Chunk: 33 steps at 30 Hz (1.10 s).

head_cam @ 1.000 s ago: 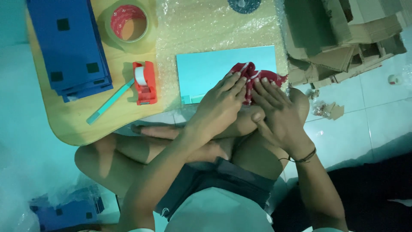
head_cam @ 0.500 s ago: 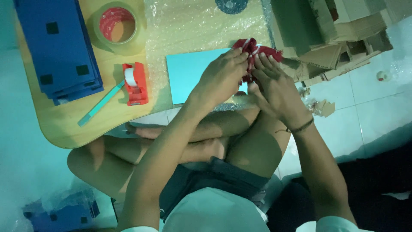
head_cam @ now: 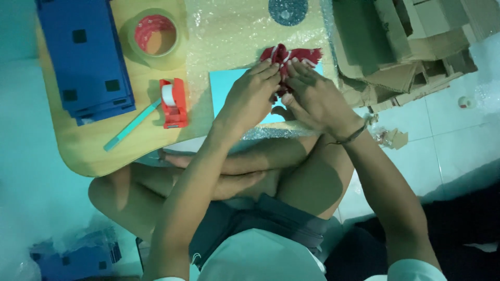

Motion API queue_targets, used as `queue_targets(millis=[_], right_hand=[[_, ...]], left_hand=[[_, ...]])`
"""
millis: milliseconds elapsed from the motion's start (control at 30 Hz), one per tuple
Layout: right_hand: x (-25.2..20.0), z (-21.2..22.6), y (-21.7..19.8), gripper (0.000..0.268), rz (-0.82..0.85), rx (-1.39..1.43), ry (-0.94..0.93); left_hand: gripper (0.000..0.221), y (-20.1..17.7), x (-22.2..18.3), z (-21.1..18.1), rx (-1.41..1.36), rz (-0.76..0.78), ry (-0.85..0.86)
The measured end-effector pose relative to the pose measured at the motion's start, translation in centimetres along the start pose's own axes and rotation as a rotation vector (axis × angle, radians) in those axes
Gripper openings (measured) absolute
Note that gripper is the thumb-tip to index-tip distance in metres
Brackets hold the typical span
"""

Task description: The person is cleaning rectangular panels with a cloth, wrapping them in bubble wrap, and securing the packaging with tape.

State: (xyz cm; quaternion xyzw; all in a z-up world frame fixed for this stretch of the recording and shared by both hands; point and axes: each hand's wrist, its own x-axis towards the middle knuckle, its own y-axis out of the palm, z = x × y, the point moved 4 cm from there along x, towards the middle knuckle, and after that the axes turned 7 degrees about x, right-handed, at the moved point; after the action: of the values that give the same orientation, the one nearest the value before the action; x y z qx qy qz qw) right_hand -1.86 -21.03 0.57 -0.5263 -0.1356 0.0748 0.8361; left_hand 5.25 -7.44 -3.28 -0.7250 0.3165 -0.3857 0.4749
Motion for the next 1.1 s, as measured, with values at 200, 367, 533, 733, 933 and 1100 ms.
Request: queue_targets(millis=[200,367,533,733,933,1100], right_hand=[[2.4,2.5,2.3,0.066,-0.015,-0.011,-0.097],[4.0,5.0,3.3,0.068,-0.016,0.007,-0.140],[4.8,6.8,4.6,0.075,-0.046,-0.022,-0.145],[3.6,8.1,4.7,0.078,-0.049,0.058,-0.163],[1.2,8.9,5.1,0.080,-0.067,0.077,-0.160],[-1.2,9.2,5.4,0.079,-0.073,0.070,-0.167]], left_hand=[[0.025,-2.5,-3.4,2.4,-0.012,-0.010,-0.041],[0.050,-3.1,-5.5,3.7,0.058,0.050,-0.136],[0.073,-3.4,-6.8,3.6,0.048,0.107,-0.272],[0.069,-4.4,-8.4,1.6,0.123,0.061,-0.317],[0.075,-5.1,-9.9,-0.2,0.112,0.096,-0.302],[0.065,-5.9,-10.4,-1.6,0.060,0.120,-0.240]])
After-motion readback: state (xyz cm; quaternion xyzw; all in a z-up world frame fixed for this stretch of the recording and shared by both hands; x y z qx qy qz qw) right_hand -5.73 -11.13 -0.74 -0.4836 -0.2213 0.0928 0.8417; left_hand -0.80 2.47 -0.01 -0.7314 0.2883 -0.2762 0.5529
